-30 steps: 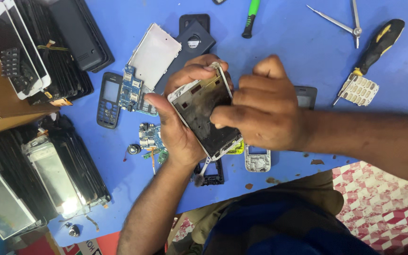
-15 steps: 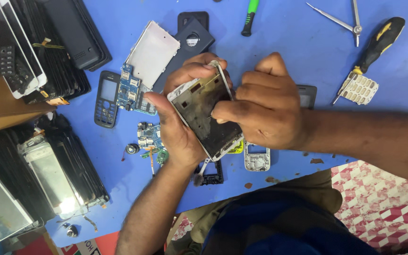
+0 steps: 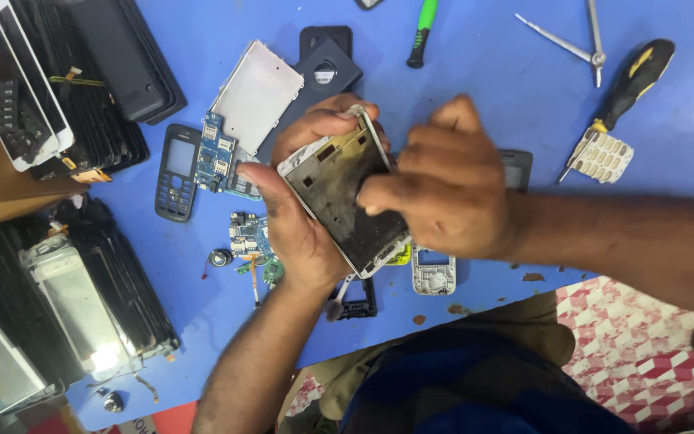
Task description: The person holds a white mobile phone casing and repeatedly rubs its inner surface with a finger to remove residue. The person rotates the casing to access different areas and continues rubbing throughout the clip.
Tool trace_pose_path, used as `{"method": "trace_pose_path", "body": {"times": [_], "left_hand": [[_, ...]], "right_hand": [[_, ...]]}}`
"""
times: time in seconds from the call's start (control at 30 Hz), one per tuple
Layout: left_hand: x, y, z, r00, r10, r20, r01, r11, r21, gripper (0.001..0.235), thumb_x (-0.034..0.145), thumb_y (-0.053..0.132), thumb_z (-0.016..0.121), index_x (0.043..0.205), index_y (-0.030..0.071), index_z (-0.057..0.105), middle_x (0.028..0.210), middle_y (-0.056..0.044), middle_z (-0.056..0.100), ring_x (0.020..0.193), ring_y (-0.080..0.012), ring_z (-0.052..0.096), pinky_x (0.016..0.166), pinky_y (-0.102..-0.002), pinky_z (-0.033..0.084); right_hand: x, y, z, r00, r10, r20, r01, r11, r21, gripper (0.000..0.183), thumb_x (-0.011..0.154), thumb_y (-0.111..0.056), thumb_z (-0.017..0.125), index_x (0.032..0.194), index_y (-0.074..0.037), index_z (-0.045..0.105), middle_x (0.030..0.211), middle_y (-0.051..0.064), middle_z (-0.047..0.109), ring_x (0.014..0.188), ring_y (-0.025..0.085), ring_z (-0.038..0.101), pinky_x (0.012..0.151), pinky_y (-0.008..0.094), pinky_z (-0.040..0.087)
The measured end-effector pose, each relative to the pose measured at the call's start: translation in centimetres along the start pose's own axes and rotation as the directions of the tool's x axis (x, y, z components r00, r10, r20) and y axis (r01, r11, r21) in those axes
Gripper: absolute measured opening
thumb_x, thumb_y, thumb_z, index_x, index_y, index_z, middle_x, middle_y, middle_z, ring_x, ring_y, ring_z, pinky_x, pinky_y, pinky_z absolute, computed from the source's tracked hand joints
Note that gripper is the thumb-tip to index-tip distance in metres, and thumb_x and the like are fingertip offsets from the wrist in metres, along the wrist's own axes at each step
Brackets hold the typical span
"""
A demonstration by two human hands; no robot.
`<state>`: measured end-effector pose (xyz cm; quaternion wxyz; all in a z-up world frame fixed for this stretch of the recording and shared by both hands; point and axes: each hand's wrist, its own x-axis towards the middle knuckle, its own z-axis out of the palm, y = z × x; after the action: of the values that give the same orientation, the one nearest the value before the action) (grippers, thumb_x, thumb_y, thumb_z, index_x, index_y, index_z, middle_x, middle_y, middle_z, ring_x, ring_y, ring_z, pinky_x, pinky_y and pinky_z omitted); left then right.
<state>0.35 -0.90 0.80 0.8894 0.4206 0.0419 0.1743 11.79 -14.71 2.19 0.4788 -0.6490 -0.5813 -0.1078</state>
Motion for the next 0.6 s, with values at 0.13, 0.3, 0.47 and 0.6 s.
{"method": "trace_pose_path", "body": {"times": [0.13, 0.3, 0.47, 0.6], "left_hand": [[-0.09, 0.03, 0.14, 0.999, 0.032, -0.013, -0.032, 0.999, 0.016, 0.075, 0.111, 0.069, 0.032, 0.126, 0.000, 0.059, 0.129, -0.018, 0.054, 0.111, -0.0242, 0.057, 0.104, -0.041, 0.049], [0.10, 0.09, -0.10, 0.999, 0.052, -0.002, -0.052, 0.998, 0.037, 0.077, 0.113, 0.070, 0.032, 0.128, -0.001, 0.058, 0.129, -0.017, 0.054, 0.116, -0.0238, 0.055, 0.106, -0.039, 0.046], [-0.09, 0.03, -0.37, 0.996, 0.081, 0.033, -0.082, 0.996, 0.041, 0.077, 0.114, 0.069, 0.030, 0.129, -0.001, 0.059, 0.128, -0.016, 0.055, 0.115, -0.0232, 0.055, 0.106, -0.039, 0.045], [-0.09, 0.02, -0.33, 0.997, 0.074, 0.027, -0.075, 0.996, 0.039, 0.077, 0.115, 0.068, 0.027, 0.131, -0.001, 0.058, 0.129, -0.015, 0.055, 0.117, -0.0234, 0.055, 0.108, -0.040, 0.045]], "right_hand": [[-0.14, -0.04, 0.07, 1.000, 0.001, -0.029, -0.001, 1.000, 0.005, 0.027, 0.084, 0.007, 0.077, 0.100, -0.014, 0.072, 0.072, -0.005, 0.051, 0.067, 0.016, 0.048, 0.078, 0.038, 0.030], [0.00, -0.52, 0.29, 1.000, 0.003, 0.012, -0.003, 1.000, 0.012, 0.027, 0.078, 0.007, 0.075, 0.097, -0.012, 0.072, 0.067, -0.002, 0.048, 0.063, 0.018, 0.048, 0.076, 0.038, 0.030], [-0.19, -0.76, 0.56, 0.999, 0.054, 0.003, -0.054, 0.998, -0.021, 0.029, 0.079, 0.011, 0.072, 0.096, -0.012, 0.071, 0.069, -0.003, 0.050, 0.064, 0.018, 0.048, 0.078, 0.039, 0.033], [-0.03, -0.73, 0.58, 0.999, 0.038, 0.023, -0.036, 0.998, -0.057, 0.030, 0.073, 0.012, 0.071, 0.092, -0.012, 0.072, 0.064, -0.002, 0.047, 0.062, 0.019, 0.046, 0.075, 0.039, 0.032]]}}
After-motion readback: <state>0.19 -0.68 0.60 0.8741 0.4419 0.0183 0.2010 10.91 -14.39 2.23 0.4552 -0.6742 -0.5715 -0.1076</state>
